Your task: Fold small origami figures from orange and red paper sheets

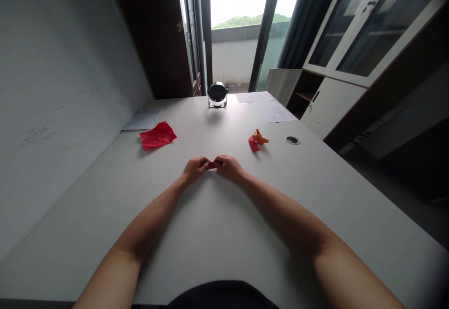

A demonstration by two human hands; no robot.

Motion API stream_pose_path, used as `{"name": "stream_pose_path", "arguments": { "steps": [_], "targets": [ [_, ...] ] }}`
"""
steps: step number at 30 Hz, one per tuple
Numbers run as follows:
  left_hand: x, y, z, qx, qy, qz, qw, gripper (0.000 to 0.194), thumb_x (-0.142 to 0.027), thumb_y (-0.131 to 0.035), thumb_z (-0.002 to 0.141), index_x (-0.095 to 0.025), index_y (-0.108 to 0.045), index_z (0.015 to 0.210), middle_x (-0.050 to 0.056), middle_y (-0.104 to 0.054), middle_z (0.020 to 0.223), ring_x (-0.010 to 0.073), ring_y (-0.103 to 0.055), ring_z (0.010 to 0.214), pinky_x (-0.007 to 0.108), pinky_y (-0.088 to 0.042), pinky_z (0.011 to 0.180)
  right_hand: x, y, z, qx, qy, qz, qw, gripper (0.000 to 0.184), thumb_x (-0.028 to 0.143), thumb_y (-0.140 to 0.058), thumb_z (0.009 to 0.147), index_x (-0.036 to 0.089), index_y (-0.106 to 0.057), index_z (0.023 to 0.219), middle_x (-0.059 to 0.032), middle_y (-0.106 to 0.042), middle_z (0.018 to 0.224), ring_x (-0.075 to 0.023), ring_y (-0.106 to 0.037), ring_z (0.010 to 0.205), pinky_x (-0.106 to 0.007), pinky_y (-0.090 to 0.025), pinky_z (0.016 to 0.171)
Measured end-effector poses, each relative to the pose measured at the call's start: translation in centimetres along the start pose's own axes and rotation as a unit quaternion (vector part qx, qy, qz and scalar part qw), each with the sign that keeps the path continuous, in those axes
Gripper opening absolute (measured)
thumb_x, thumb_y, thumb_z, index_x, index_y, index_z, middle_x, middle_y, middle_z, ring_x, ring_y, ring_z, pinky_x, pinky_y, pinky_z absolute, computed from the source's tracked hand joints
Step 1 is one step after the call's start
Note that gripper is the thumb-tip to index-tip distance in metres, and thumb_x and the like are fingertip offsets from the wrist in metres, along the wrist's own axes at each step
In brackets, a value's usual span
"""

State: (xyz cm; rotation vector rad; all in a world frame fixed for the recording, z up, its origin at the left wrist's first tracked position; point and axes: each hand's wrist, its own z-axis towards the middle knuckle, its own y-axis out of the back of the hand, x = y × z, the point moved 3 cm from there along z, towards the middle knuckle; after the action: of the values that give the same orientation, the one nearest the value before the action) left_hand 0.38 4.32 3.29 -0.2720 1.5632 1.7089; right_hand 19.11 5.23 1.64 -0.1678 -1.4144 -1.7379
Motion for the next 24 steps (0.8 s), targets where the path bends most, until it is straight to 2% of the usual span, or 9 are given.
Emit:
{"name": "stream_pose_path", "arguments": {
  "steps": [24],
  "targets": [
    [-0.36, 0.16, -0.01, 0.005, 0.007, 0.004, 1.0, 0.025, -0.035, -0.053, 0.088, -0.023, -0.072, 0.096, 0.002, -0.072, 0.085, 0.0148, -0.06, 0.075, 0.023, -0.044, 0.068, 0.24, 0.22, 0.03, 0.007, -0.002, -0.006, 1.0, 0.013, 0.022, -0.059, 0.086, 0.022, -0.071, 0.09, -0.0027, -0.067, 0.087, -0.0137, -0.056, 0.076, -0.023, -0.04, 0.071]
  ]
}}
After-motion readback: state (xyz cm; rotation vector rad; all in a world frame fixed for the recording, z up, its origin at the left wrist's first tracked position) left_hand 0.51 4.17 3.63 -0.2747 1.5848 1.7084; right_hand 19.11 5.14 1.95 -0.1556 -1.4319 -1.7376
